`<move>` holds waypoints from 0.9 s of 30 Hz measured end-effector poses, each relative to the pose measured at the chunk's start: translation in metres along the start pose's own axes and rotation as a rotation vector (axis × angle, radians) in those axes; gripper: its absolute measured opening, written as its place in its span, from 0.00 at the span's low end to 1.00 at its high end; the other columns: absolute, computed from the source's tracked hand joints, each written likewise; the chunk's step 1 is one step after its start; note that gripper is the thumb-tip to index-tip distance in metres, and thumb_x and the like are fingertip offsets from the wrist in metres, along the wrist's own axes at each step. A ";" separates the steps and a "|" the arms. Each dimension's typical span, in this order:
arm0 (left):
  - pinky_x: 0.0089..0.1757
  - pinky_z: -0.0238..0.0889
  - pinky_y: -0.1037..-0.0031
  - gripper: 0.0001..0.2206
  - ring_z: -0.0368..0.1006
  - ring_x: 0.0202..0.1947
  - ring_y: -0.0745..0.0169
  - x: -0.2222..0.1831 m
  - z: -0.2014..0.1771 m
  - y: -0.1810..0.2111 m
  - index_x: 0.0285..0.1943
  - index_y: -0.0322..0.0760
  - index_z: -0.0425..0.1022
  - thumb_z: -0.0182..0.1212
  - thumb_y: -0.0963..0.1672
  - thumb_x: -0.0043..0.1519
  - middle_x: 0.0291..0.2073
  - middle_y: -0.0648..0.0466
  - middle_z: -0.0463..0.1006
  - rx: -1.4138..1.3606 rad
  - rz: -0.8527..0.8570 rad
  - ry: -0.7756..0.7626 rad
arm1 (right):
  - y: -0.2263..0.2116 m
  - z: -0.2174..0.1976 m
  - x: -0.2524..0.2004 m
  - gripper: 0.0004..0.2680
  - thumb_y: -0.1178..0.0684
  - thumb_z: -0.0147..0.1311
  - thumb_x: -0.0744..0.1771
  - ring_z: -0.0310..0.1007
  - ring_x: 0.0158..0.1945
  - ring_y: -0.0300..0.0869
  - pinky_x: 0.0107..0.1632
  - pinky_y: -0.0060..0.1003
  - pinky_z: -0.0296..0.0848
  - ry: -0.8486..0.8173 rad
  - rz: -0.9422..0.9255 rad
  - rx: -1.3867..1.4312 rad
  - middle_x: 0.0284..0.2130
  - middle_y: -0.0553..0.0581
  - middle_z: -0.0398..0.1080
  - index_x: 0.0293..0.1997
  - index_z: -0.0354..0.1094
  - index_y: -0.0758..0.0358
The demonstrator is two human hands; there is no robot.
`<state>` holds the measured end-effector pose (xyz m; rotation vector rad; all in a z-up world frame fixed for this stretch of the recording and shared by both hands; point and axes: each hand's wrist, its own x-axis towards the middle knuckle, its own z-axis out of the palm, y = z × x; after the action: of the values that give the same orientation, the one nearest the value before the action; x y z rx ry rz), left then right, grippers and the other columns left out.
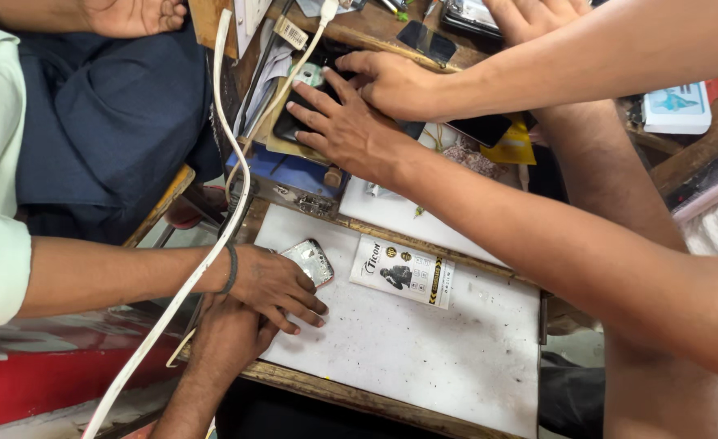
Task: The person disassembles an orange smartphone, removes the back cover, and separates the internal components. They then handle a second disassembled phone, using a screwdriver and tweezers to manipulate small parts and connectors on the workbench.
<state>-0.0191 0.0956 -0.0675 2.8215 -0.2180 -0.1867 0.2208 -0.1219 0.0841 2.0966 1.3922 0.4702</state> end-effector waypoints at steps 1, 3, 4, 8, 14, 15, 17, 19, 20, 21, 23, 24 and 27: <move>0.66 0.49 0.50 0.22 0.71 0.57 0.46 -0.001 0.001 0.000 0.55 0.40 0.79 0.72 0.49 0.52 0.44 0.44 0.79 0.003 0.003 0.003 | -0.002 0.008 0.004 0.20 0.57 0.48 0.65 0.41 0.76 0.52 0.71 0.61 0.46 0.020 0.000 0.049 0.72 0.57 0.51 0.67 0.64 0.51; 0.65 0.50 0.51 0.22 0.70 0.58 0.45 0.000 0.002 -0.001 0.55 0.41 0.79 0.72 0.49 0.52 0.45 0.43 0.79 0.015 0.018 0.017 | -0.005 0.020 0.011 0.20 0.57 0.48 0.66 0.40 0.76 0.53 0.68 0.60 0.50 0.062 0.007 0.139 0.73 0.59 0.50 0.68 0.63 0.57; 0.65 0.50 0.51 0.23 0.70 0.58 0.43 0.000 0.002 -0.001 0.55 0.41 0.79 0.73 0.49 0.51 0.46 0.43 0.79 0.015 0.027 0.034 | -0.003 0.023 0.009 0.20 0.57 0.48 0.66 0.41 0.76 0.51 0.69 0.57 0.52 0.070 -0.002 0.114 0.73 0.59 0.51 0.68 0.63 0.57; 0.65 0.48 0.49 0.24 0.69 0.59 0.43 0.000 0.001 0.000 0.56 0.40 0.79 0.73 0.50 0.51 0.49 0.42 0.78 0.014 0.022 0.048 | 0.005 0.016 -0.003 0.18 0.55 0.49 0.68 0.48 0.75 0.47 0.68 0.49 0.60 0.087 -0.010 0.028 0.71 0.56 0.57 0.67 0.64 0.58; 0.66 0.44 0.47 0.26 0.65 0.62 0.42 -0.002 -0.001 0.000 0.56 0.38 0.79 0.73 0.50 0.49 0.52 0.42 0.77 0.023 0.071 0.130 | 0.016 0.007 -0.016 0.10 0.47 0.48 0.76 0.67 0.63 0.46 0.66 0.43 0.67 0.133 -0.554 2.457 0.54 0.55 0.71 0.58 0.69 0.62; 0.66 0.44 0.47 0.26 0.65 0.62 0.42 -0.002 -0.001 0.000 0.57 0.38 0.79 0.73 0.50 0.49 0.52 0.43 0.77 0.035 0.076 0.134 | 0.020 0.003 -0.019 0.11 0.46 0.48 0.77 0.70 0.60 0.45 0.66 0.42 0.68 0.146 -0.648 2.946 0.51 0.55 0.73 0.56 0.70 0.63; 0.66 0.43 0.47 0.25 0.63 0.64 0.42 -0.002 -0.001 0.002 0.56 0.40 0.80 0.72 0.51 0.50 0.53 0.43 0.76 0.049 0.045 0.098 | 0.047 -0.011 -0.024 0.12 0.45 0.46 0.75 0.72 0.57 0.43 0.63 0.42 0.71 0.016 -0.163 2.685 0.49 0.54 0.74 0.55 0.70 0.61; 0.67 0.41 0.46 0.25 0.62 0.65 0.41 -0.002 -0.002 0.003 0.56 0.40 0.80 0.72 0.51 0.51 0.54 0.44 0.76 0.061 0.028 0.081 | 0.086 -0.035 -0.026 0.12 0.43 0.45 0.74 0.74 0.55 0.41 0.61 0.41 0.74 -0.079 0.257 2.358 0.47 0.54 0.75 0.54 0.70 0.59; 0.66 0.40 0.45 0.25 0.61 0.65 0.41 -0.002 -0.002 0.003 0.56 0.41 0.80 0.72 0.52 0.51 0.54 0.43 0.76 0.064 0.030 0.081 | 0.100 -0.048 -0.027 0.13 0.43 0.44 0.73 0.75 0.53 0.40 0.59 0.41 0.76 -0.116 0.445 2.175 0.46 0.54 0.75 0.54 0.71 0.58; 0.66 0.40 0.44 0.24 0.60 0.66 0.40 -0.002 -0.002 0.003 0.55 0.41 0.81 0.72 0.52 0.51 0.55 0.43 0.76 0.067 0.032 0.081 | 0.106 -0.060 -0.029 0.13 0.42 0.43 0.72 0.76 0.52 0.39 0.58 0.41 0.78 -0.145 0.618 1.980 0.45 0.53 0.75 0.53 0.71 0.57; 0.68 0.39 0.44 0.24 0.59 0.67 0.43 -0.003 -0.002 0.004 0.56 0.41 0.80 0.71 0.53 0.53 0.55 0.44 0.75 0.094 0.018 0.050 | 0.106 -0.075 -0.029 0.12 0.43 0.44 0.72 0.77 0.52 0.42 0.58 0.43 0.79 -0.206 0.688 2.024 0.45 0.53 0.75 0.51 0.70 0.58; 0.68 0.38 0.45 0.24 0.59 0.68 0.44 -0.003 -0.002 0.003 0.57 0.41 0.80 0.70 0.54 0.54 0.56 0.45 0.75 0.108 0.010 0.036 | 0.105 -0.080 -0.028 0.12 0.44 0.45 0.71 0.77 0.52 0.43 0.57 0.44 0.80 -0.236 0.721 2.045 0.45 0.53 0.75 0.50 0.70 0.58; 0.68 0.38 0.44 0.26 0.59 0.67 0.44 -0.004 -0.001 0.002 0.58 0.40 0.80 0.69 0.55 0.54 0.56 0.43 0.75 0.106 0.042 0.119 | 0.107 -0.080 -0.027 0.11 0.45 0.44 0.69 0.79 0.51 0.43 0.52 0.43 0.81 -0.350 0.866 2.252 0.45 0.56 0.76 0.48 0.71 0.57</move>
<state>-0.0235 0.0943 -0.0654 2.9177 -0.2680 0.0028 0.2411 -0.1564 0.2141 3.7960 0.1679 -2.1273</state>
